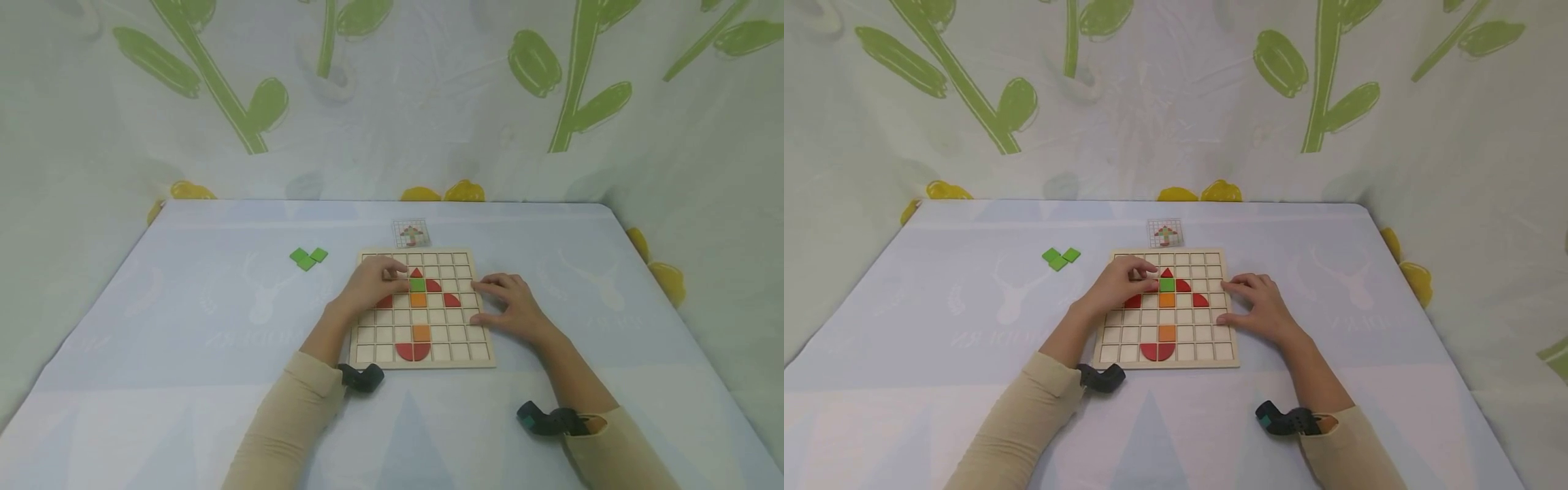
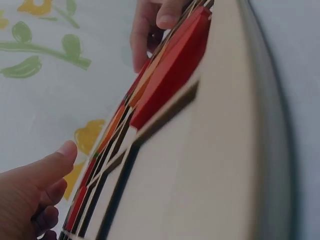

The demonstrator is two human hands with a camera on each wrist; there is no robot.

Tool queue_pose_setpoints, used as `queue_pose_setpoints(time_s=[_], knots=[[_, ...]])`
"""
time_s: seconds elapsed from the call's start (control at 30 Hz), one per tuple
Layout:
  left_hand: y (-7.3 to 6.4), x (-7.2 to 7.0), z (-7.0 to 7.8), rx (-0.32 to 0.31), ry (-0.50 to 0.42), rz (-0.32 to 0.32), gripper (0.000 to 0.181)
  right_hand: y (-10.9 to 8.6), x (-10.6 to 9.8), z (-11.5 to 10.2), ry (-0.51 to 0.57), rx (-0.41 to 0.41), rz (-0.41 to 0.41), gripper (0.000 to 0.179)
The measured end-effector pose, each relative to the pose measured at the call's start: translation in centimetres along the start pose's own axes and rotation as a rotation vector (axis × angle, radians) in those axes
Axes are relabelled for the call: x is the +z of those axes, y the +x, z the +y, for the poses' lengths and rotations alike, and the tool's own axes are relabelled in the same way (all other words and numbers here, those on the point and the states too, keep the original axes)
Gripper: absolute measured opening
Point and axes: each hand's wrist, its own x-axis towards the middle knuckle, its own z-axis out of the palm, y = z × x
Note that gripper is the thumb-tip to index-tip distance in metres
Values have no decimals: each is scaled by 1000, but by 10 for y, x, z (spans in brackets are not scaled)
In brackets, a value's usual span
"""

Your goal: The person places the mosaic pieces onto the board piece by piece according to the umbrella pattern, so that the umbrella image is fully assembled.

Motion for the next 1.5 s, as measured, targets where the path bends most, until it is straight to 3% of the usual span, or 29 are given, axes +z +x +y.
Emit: queue_pose_setpoints(time_s=[0.27,0.67,1.07,1.5], knots=[[-6,-11,-9,-47,9,12,38,0,0,-2,-11,27,-18,64],[-15,-32,-21,-45,5,24,38,0,0,0,-8,-2,9,62],[-31,-53,-41,-132,1,69,38,0,1,1,-3,-7,1,62],[-37,-77,-57,-123,54,121,44,0,0,-1,-20,10,-11,63]])
